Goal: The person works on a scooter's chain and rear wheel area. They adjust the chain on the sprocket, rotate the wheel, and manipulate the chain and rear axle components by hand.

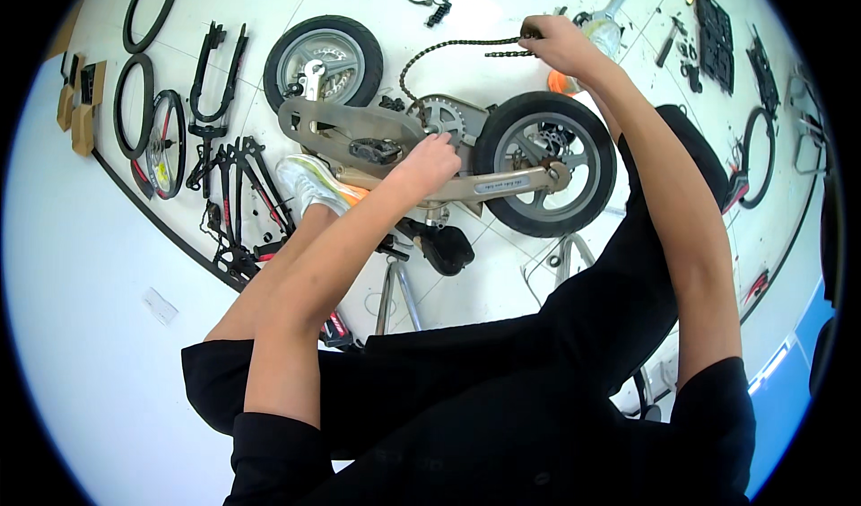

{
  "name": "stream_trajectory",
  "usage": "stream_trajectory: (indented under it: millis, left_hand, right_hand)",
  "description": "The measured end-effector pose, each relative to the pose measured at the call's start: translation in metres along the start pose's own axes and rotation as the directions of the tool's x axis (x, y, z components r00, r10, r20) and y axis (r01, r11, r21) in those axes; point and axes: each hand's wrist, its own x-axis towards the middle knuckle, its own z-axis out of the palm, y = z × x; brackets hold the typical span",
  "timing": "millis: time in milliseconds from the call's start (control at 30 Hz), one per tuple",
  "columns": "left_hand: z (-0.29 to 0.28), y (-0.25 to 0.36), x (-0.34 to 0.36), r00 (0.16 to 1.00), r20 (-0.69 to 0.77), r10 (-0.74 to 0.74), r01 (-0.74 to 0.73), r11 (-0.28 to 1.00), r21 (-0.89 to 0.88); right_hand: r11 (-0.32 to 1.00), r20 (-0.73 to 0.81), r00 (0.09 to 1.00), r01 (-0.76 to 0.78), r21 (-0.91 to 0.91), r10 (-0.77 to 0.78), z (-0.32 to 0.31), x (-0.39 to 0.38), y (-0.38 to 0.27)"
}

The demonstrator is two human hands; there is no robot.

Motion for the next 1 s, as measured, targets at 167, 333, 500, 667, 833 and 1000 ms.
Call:
stream_trajectory:
  millis: [167, 333, 500, 667, 833, 1000]
  left_hand:
    - [-0.006, 0.032, 0.005, 0.898, 0.438, 0.039, 0.229, 0.809, -0.542]
    - [-0.024, 0.123, -0.023, 0.834, 0.468, 0.290, 0.090, 0.767, -0.635]
    - [-0.009, 0.169, -0.002, 0.675, 0.469, 0.570, 0.134, 0.530, -0.837]
    - [0.039, 0.181, 0.030, 0.837, 0.479, 0.266, 0.297, 0.513, -0.805]
    - [0.037, 0.180, 0.031, 0.907, 0.375, -0.193, 0.414, 0.572, -0.708]
    - [0.012, 0.140, 0.003, 0.312, 0.187, -0.932, 0.739, 0.114, -0.664]
  right_hand:
    - [0.979, -0.192, 0.979, -0.031, 0.203, 0.071, -0.055, 0.013, -0.011]
    - [0.976, 0.399, 0.891, -0.210, -0.063, 0.217, -0.044, 0.016, 0.037]
    - [0.991, 0.456, 0.881, -0.136, -0.008, 0.124, 0.031, 0.019, 0.035]
    - [0.915, 0.418, 0.907, 0.128, -0.383, 0.048, 0.075, 0.000, 0.022]
    - [0.909, 0.526, 0.842, 0.121, -0.399, 0.119, 0.073, -0.019, 0.039]
    - [0.892, 0.361, 0.928, 0.238, -0.384, -0.092, 0.053, -0.072, 0.026]
